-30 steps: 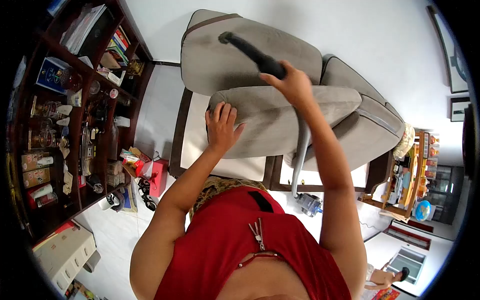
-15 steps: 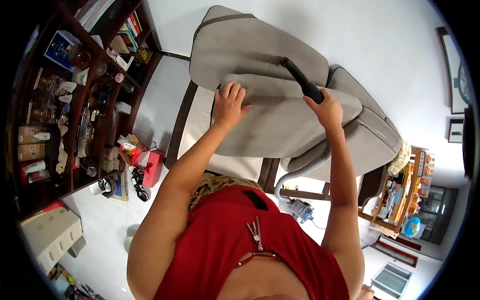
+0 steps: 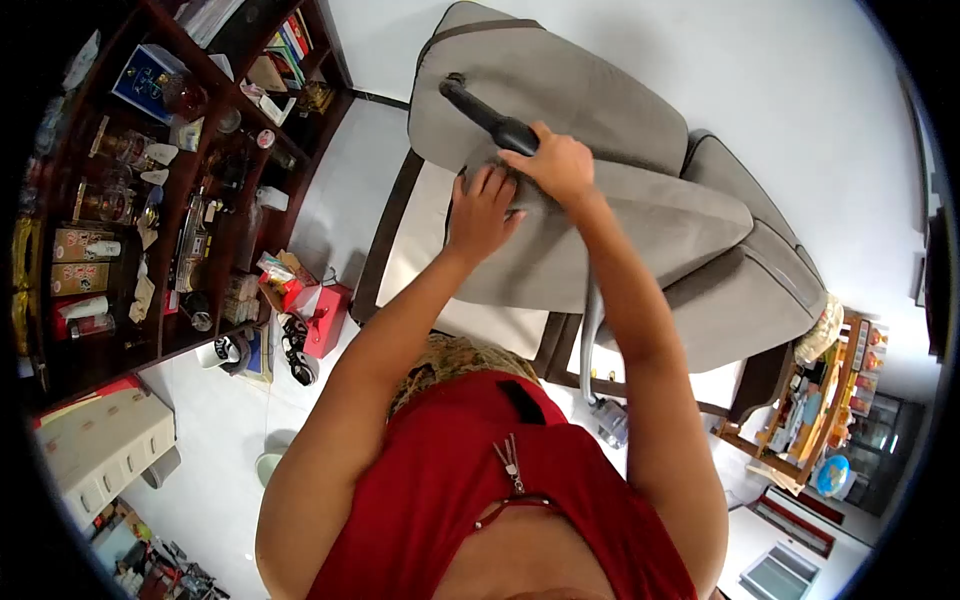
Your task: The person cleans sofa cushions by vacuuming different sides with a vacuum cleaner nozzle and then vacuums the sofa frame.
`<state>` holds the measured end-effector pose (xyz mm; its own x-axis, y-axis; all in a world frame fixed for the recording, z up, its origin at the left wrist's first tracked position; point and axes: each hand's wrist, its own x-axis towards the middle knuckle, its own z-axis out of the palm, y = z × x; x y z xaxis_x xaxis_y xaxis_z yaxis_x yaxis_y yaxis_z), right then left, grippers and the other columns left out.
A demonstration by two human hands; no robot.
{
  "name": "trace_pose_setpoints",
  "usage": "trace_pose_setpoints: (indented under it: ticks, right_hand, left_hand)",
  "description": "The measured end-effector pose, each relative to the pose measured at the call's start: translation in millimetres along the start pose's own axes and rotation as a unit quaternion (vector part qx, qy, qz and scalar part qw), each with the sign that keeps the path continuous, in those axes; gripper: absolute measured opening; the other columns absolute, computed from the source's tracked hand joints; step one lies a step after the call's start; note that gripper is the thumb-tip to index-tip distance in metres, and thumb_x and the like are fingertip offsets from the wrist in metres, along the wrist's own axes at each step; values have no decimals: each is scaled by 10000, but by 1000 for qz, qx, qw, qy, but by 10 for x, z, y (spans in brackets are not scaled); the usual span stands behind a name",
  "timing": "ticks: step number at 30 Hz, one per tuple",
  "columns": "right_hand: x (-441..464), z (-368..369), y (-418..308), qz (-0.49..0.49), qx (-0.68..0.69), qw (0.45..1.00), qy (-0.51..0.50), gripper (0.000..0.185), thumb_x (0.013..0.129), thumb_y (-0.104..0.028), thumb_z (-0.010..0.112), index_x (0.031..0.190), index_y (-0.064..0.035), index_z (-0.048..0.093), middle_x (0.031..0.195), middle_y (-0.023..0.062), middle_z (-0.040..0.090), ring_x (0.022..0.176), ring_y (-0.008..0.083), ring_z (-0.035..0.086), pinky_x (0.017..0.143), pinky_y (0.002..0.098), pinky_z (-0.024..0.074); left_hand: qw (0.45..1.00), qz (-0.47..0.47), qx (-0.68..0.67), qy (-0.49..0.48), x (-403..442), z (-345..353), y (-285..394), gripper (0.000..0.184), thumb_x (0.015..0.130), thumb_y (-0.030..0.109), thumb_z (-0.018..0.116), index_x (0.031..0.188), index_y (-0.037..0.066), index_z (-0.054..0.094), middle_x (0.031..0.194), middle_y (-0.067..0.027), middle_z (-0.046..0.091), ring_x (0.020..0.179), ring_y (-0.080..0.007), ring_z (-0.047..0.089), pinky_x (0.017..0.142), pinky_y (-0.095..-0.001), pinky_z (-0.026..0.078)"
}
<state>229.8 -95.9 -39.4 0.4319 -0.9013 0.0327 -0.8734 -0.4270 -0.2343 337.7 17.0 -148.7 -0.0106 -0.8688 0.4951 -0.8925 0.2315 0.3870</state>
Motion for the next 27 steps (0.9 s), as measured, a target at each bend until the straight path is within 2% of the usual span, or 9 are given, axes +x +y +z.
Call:
trace_pose_setpoints:
  ticks: [3,7,11,15,16,21,23,24,27]
  right_hand:
    - [-221,-255,409,8,-45,999,-24,676,742,-669,697,1069,-79,642,786,171,711,761,361,703,681,455,550]
    - [-619,-739,1001,99,-97,990,-19,729,752,-657,710,1207,-92,636,874,163,725,846,352,703,723,460,535]
    - [-952,-1165,1515,184,-175,967,-6,726,763,-643,692,1226,-86,632,896,170,724,848,349,704,713,448,538]
    - [-1095,-1492,1704,288,-86,954,11,757,767,-657,676,1197,-35,657,890,180,723,855,345,704,738,426,530]
    - [-1122,-1546,1638,258,-47,964,47,800,769,-649,681,1206,20,645,911,194,720,883,321,704,767,401,529]
    - [-655,-1129,1448,145,102,974,140,761,793,-639,676,1144,36,665,791,155,701,784,267,694,731,384,527]
    - [-558,-1119,1174,222,142,964,28,716,802,-648,668,1102,2,680,822,165,707,823,269,703,725,394,531]
    - [-520,-1028,1214,249,66,966,3,702,788,-676,665,1088,-42,687,894,159,720,885,286,706,733,410,536]
    - [-730,-996,1507,218,-42,975,23,705,773,-690,667,1124,-79,683,921,134,729,897,297,705,747,421,538]
  left_hand:
    - [1000,-9,-13,-9,115,-46,19,577,766,372,780,1195,53,562,1289,-110,498,1283,-306,406,981,-578,344]
    - [1000,-10,-12,-8,117,-30,-2,585,755,373,793,1199,74,560,1296,-97,501,1297,-297,401,976,-574,350]
    - [1000,-9,-13,5,8,-18,39,615,726,382,814,1200,85,557,1307,-88,504,1305,-289,401,965,-567,353]
    - [999,0,-20,28,-101,-16,78,609,701,399,822,1154,90,557,1294,-75,504,1295,-266,404,935,-565,363]
    - [1000,-3,-16,16,-120,-36,101,624,713,399,821,1184,85,556,1299,-88,507,1297,-289,414,969,-552,342]
    - [1000,10,16,4,-70,-131,123,599,717,374,817,1171,86,554,1276,-80,509,1289,-270,417,948,-564,377]
    - [1000,9,17,2,-39,-114,90,593,726,365,816,1177,85,553,1281,-82,510,1289,-274,424,959,-575,382]
    - [1000,4,21,-11,-24,-134,92,588,739,356,814,1189,84,549,1294,-83,510,1294,-282,427,986,-600,376]
    - [1000,0,5,1,20,-35,30,619,730,354,812,1208,67,542,1291,-109,504,1292,-315,418,1002,-548,348]
